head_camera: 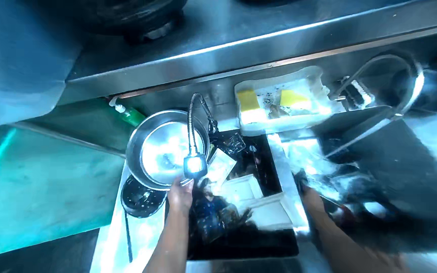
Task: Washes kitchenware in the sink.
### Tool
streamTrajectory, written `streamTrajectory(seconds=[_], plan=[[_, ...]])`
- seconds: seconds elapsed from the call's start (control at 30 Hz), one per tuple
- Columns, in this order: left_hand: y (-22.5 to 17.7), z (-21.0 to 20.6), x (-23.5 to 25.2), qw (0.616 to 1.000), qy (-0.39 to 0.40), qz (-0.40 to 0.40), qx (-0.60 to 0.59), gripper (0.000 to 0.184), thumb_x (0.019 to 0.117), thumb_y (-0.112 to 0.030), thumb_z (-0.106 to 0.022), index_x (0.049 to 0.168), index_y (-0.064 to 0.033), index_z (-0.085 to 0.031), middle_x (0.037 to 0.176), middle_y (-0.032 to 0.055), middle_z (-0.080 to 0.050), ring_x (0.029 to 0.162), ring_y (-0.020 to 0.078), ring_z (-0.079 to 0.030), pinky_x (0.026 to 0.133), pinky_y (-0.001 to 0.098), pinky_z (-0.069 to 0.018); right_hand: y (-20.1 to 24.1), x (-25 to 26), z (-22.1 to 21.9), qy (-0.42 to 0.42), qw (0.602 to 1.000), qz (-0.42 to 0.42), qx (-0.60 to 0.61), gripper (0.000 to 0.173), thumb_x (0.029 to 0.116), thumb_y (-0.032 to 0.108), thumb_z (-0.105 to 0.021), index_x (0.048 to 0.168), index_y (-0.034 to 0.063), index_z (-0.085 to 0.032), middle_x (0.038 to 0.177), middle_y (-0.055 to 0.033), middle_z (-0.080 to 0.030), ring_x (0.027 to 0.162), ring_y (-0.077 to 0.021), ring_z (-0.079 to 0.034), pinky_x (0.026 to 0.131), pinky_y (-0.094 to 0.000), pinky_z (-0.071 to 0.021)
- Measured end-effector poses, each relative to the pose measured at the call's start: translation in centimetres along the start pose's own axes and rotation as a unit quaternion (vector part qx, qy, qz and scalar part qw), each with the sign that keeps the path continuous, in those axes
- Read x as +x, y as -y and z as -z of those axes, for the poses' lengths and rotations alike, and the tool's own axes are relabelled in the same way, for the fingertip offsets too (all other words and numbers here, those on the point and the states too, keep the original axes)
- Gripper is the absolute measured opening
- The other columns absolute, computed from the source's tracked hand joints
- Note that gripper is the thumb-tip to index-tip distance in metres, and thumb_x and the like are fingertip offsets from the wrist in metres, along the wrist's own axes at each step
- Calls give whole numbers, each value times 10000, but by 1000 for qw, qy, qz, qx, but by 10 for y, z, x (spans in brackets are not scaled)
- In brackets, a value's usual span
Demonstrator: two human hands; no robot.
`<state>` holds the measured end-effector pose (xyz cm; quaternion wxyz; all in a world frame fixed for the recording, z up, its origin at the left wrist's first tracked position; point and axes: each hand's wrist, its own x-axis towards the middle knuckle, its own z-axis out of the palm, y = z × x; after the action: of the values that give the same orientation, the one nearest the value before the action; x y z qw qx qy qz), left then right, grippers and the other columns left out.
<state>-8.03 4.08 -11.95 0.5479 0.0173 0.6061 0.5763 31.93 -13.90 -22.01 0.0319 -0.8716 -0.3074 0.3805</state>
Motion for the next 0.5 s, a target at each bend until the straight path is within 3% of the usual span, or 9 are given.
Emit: streamTrajectory(seconds=[0.07,0.17,0.23,0.3,0.37,0.4,0.5], plan=[[-17,-1,8,1000,-5,-30,7,394,1085,-283,-467,1381,-22,-470,1195,193,-619,972,269,-670,800,409,-599,0,2,-10,54,998,-1,-22,471,1085,316,-417,1421,21,-566,1389,-251,-612,1316,-410,-576,1089,-601,-444],[-45,-5,11,997,20,-67,-22,427,1087,-358,-454,1397,-63,-454,1240,127,-619,1044,211,-659,862,369,-579,-9,10,-25,21,1000,6,21,411,1068,308,-505,1363,44,-616,1317,-266,-648,1261,-448,-605,1055,-640,-462],[-51,-7,15,995,42,-70,-66,445,1087,-345,-453,1437,-71,-421,1310,128,-591,1115,222,-642,908,383,-568,-8,7,-15,-17,997,17,77,402,1058,330,-531,1326,51,-641,1263,-255,-674,1227,-433,-627,1053,-628,-470],[-45,-4,18,991,73,-55,-99,461,1092,-331,-445,1472,-77,-386,1369,136,-566,1182,229,-627,963,385,-560,-3,-12,0,-92,979,15,183,381,1055,323,-552,1267,29,-669,1180,-253,-694,1146,-413,-659,1016,-618,-492],[-38,-3,17,989,106,-31,-98,469,1096,-380,-418,1453,-78,-389,1345,137,-584,1152,234,-646,953,399,-567,6,-36,11,-168,944,13,283,323,1045,262,-575,1209,0,-672,1084,-239,-698,1023,-376,-680,941,-601,-522],[-34,-3,16,989,122,-17,-82,485,1092,-416,-413,1441,-79,-405,1343,135,-597,1136,247,-658,944,418,-569,12,-47,15,-197,926,13,320,290,1037,233,-591,1178,-5,-678,1039,-222,-701,962,-348,-684,897,-579,-539],[-12,0,15,980,194,9,36,508,1095,-402,-425,1505,-104,-400,1479,137,-524,1259,296,-602,1016,479,-528,22,-78,20,-242,897,25,368,258,1026,217,-609,1145,1,-681,962,-175,-695,852,-278,-672,801,-524,-557]])
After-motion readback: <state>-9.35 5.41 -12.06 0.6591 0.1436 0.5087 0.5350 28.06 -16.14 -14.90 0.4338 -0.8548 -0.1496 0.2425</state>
